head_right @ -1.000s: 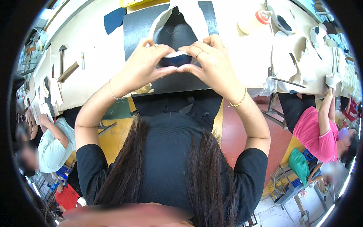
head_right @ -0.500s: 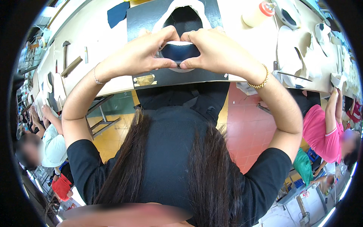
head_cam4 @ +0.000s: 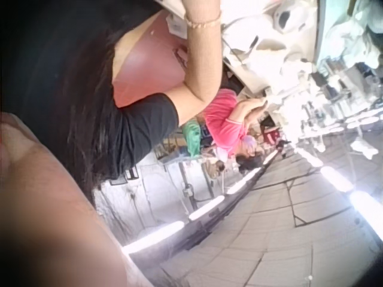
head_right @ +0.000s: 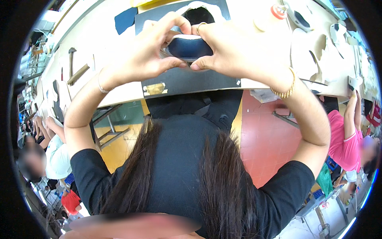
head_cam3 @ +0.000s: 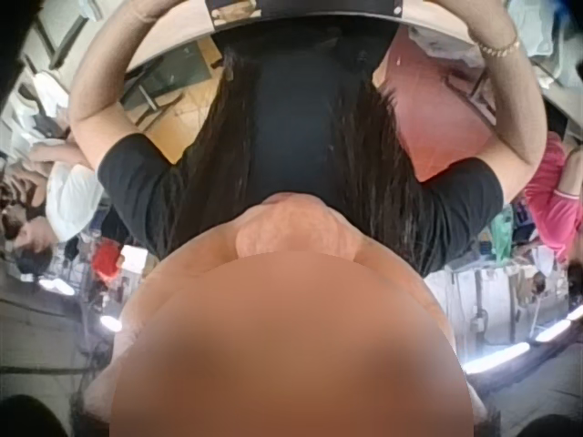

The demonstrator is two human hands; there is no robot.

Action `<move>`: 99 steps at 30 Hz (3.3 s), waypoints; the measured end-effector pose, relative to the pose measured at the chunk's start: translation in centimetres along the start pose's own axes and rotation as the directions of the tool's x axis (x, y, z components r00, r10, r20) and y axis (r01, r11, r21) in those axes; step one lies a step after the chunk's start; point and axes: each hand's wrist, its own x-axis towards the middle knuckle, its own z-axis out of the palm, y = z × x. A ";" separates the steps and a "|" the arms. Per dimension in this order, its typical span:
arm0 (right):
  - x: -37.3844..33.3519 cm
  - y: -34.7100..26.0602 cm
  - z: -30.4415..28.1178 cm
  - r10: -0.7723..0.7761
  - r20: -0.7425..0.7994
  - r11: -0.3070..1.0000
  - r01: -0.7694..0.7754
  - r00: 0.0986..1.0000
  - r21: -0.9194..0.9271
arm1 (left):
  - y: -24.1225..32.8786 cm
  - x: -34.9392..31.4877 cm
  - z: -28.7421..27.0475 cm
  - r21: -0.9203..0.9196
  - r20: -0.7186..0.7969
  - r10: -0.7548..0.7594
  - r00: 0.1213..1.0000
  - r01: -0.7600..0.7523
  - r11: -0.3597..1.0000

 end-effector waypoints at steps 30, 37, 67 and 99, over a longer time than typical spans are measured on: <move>-0.4 -1.0 19.3 -0.436 -0.485 0.881 0.470 0.758 -0.056 | -10.6 -9.2 7.3 0.302 -0.213 0.146 0.966 -0.077 0.950; -1.6 -0.2 19.6 -0.354 -0.483 0.918 0.397 0.801 -0.015 | -11.4 -9.6 8.9 0.238 -0.195 -0.096 0.976 0.142 0.961; 5.3 5.6 18.2 -0.346 -0.261 0.926 0.284 0.901 -0.247 | -14.0 -10.4 9.5 0.156 -0.132 -0.132 0.982 0.152 0.976; 2.2 0.7 11.8 -0.184 -0.050 0.977 0.177 0.982 -0.119 | -26.5 -27.8 -8.9 0.498 -0.496 -0.741 0.453 0.847 0.185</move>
